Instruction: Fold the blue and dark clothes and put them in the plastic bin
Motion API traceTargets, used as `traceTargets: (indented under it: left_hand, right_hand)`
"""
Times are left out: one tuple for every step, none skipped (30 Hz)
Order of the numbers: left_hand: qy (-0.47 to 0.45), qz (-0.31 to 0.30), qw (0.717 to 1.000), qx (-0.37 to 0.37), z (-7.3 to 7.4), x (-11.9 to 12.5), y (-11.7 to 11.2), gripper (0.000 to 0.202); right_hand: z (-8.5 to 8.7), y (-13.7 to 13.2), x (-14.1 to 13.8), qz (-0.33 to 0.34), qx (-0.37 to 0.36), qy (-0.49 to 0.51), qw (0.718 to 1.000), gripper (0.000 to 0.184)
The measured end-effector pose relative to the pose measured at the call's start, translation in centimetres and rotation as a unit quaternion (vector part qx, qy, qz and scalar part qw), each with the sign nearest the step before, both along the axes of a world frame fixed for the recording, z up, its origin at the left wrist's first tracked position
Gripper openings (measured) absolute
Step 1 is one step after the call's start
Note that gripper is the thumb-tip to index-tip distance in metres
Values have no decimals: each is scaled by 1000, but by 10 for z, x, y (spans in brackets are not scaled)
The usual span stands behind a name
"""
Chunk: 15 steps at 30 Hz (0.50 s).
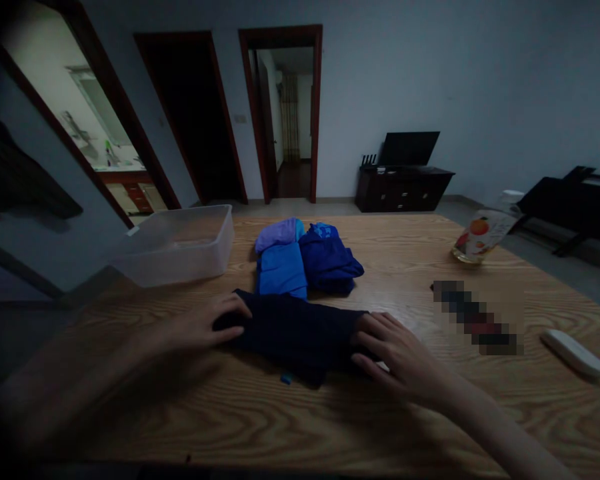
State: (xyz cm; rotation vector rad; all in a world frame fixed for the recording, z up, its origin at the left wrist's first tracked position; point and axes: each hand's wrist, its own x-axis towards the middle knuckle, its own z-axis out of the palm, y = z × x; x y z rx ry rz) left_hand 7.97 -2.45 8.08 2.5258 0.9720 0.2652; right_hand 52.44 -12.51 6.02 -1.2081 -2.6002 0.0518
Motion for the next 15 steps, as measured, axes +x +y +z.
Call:
traceTargets:
  left_hand:
    - [-12,6,1000,27,0,7,9,33]
    - [-14,15,998,59,-3,14,18,36]
    - [-7,23,996,87,-7,20,27,39]
    - [5,27,994,105,-12,24,34,42]
    - [19,28,994,108,-18,27,41,46]
    - [28,30,994,102,-24,27,46,50]
    - [32,35,995,88,-29,26,50,54]
    - [31,41,996,66,-33,24,51,56]
    - [26,47,998,35,-35,20,51,57]
    - [16,52,999,-3,-36,16,49,58]
    - [0,52,998,-46,-35,12,46,58]
    - [-19,46,995,-91,-34,8,42,58]
    - [-39,36,989,-135,-33,5,37,56]
    - [-54,27,983,-172,-32,2,32,55]
    - [-64,23,978,-196,-32,1,27,54]
  right_hand:
    - [-2,7,-2,-21,14,15,1000,25]
    - [-7,14,-5,-41,25,27,998,30]
    - [-13,22,-6,-57,27,33,997,34]
    - [-21,30,-7,-69,18,35,997,39]
    - [-28,38,-6,-78,-1,38,996,43]
    - [-33,44,-4,-83,-28,47,995,45]
    - [-36,48,-2,-86,-60,67,992,44]
    - [-37,51,2,-86,-94,96,987,41]
    - [-35,52,5,-84,-127,132,979,37]
    - [-31,52,9,-82,-162,170,969,34]
    - [-26,51,12,-82,-198,207,955,33]
    - [-22,51,16,-90,-232,243,938,34]
    - [-18,50,19,-105,-262,274,919,35]
    - [-16,50,22,-123,-287,301,901,38]
    - [-16,51,25,-140,-301,322,887,40]
